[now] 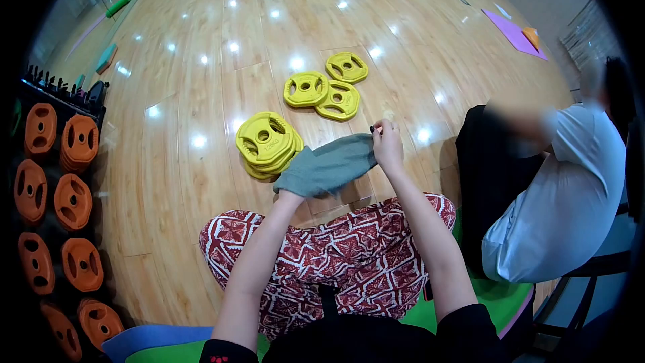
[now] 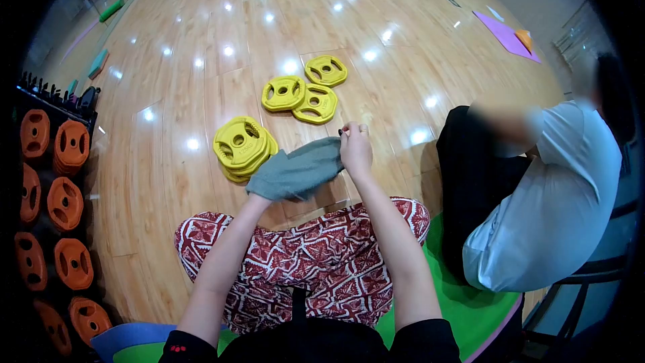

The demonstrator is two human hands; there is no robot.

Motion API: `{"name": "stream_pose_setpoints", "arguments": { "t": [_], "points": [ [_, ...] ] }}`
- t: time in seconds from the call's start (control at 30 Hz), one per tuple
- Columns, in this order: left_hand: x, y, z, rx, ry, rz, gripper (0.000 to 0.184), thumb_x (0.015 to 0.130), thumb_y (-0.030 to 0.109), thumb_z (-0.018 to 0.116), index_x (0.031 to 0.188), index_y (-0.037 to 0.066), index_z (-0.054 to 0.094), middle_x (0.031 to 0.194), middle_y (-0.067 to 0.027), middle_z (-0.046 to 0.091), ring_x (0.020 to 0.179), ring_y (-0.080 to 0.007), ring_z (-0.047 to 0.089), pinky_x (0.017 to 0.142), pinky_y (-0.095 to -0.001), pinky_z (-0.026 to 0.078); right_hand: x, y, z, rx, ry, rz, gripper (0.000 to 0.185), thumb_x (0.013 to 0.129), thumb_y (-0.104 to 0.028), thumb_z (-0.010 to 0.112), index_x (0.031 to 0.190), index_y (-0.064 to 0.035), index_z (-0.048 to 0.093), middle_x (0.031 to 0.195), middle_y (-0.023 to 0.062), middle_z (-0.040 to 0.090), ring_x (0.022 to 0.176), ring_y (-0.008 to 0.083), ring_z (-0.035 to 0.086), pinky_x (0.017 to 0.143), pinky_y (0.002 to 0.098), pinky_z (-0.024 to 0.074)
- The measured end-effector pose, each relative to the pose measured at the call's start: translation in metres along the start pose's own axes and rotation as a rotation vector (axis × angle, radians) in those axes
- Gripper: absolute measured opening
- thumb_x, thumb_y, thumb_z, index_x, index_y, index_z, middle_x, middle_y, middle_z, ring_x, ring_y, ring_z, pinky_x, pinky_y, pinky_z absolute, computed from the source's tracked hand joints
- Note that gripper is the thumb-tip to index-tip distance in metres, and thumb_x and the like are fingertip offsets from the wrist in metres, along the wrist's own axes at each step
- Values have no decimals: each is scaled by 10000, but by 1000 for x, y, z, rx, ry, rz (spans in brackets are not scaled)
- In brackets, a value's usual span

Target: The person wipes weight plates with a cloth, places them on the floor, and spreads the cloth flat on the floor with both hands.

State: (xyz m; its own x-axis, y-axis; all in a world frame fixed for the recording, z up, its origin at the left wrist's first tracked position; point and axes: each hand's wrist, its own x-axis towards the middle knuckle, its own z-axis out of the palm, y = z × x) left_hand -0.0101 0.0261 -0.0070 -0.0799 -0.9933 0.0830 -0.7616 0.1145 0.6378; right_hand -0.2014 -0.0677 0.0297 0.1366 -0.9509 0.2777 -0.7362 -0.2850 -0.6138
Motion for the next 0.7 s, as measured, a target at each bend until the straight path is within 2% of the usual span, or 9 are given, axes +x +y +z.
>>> {"name": "stream_pose_setpoints", "arguments": {
  "t": [0.1, 0.17, 0.33, 0.4, 0.47, 0.5, 0.6, 0.67, 0.7],
  "points": [
    [-7, -20, 18, 40, 160, 99, 342, 768, 277, 544, 1045, 80, 499, 919, -165, 542, 876, -322, 522, 742, -369, 428, -12, -17, -3, -333, -48, 68, 263, 776, -191, 537, 1013, -77, 522, 1111, 158, 479, 1014, 308, 451, 820, 394, 380],
    [-6, -22, 18, 128, 117, 178, 326, 775, 254, 537, 1046, 78, 498, 951, -159, 542, 896, -321, 518, 761, -371, 422, -17, -13, 10, -403, 50, -299, 291, 771, -245, 529, 1028, -112, 543, 1103, 136, 495, 1064, 285, 431, 849, 425, 349],
    [-10, -5, -9, 303, 120, 579, 347, 763, 214, 562, 1071, 70, 491, 1050, -143, 533, 945, -310, 509, 799, -358, 416, -24, -22, 37, 35, -538, -314, 265, 804, -265, 460, 938, -58, 558, 963, 151, 567, 933, 323, 511, 773, 413, 401],
    [-34, -4, -28, -21, 77, 127, 314, 751, 199, 586, 1020, 41, 545, 1006, -145, 567, 911, -276, 543, 776, -336, 432, -28, -18, 43, -72, -409, -400, 244, 819, -251, 440, 846, -44, 566, 847, 153, 571, 826, 338, 530, 724, 420, 413],
    [-45, 13, -77, -42, -393, -318, 321, 724, 199, 592, 1005, 48, 563, 968, -150, 582, 866, -269, 564, 754, -333, 440, -28, -15, 45, -65, -392, -422, 242, 822, -247, 438, 820, -41, 565, 825, 150, 562, 810, 332, 528, 716, 424, 413],
    [-50, -5, -78, -65, -408, -408, 291, 731, 214, 593, 946, 18, 585, 890, -152, 604, 799, -266, 586, 722, -332, 453, -29, -14, 46, -61, -371, -443, 244, 825, -242, 435, 794, -38, 565, 804, 146, 554, 794, 325, 527, 709, 427, 412],
    [-34, 17, -99, -115, -262, -529, 285, 729, 216, 593, 926, 10, 594, 859, -150, 608, 786, -274, 590, 716, -337, 456, -29, -13, 47, -41, -346, -449, 236, 824, -237, 439, 788, -36, 558, 799, 145, 550, 789, 326, 525, 699, 432, 412],
    [-14, 23, -73, -155, 241, -199, 258, 756, 177, 574, 936, -8, 585, 878, -143, 612, 816, -243, 590, 760, -320, 450, -29, -12, 48, -46, -345, -457, 233, 824, -235, 440, 793, -36, 558, 801, 144, 551, 785, 328, 526, 699, 431, 412],
    [-7, 22, -52, -137, 253, -69, 302, 735, 183, 593, 982, 13, 560, 889, -151, 603, 833, -279, 579, 755, -338, 450, -29, -12, 48, -49, -333, -460, 230, 824, -233, 441, 797, -36, 557, 803, 144, 551, 781, 329, 527, 699, 430, 413]
  ]
}}
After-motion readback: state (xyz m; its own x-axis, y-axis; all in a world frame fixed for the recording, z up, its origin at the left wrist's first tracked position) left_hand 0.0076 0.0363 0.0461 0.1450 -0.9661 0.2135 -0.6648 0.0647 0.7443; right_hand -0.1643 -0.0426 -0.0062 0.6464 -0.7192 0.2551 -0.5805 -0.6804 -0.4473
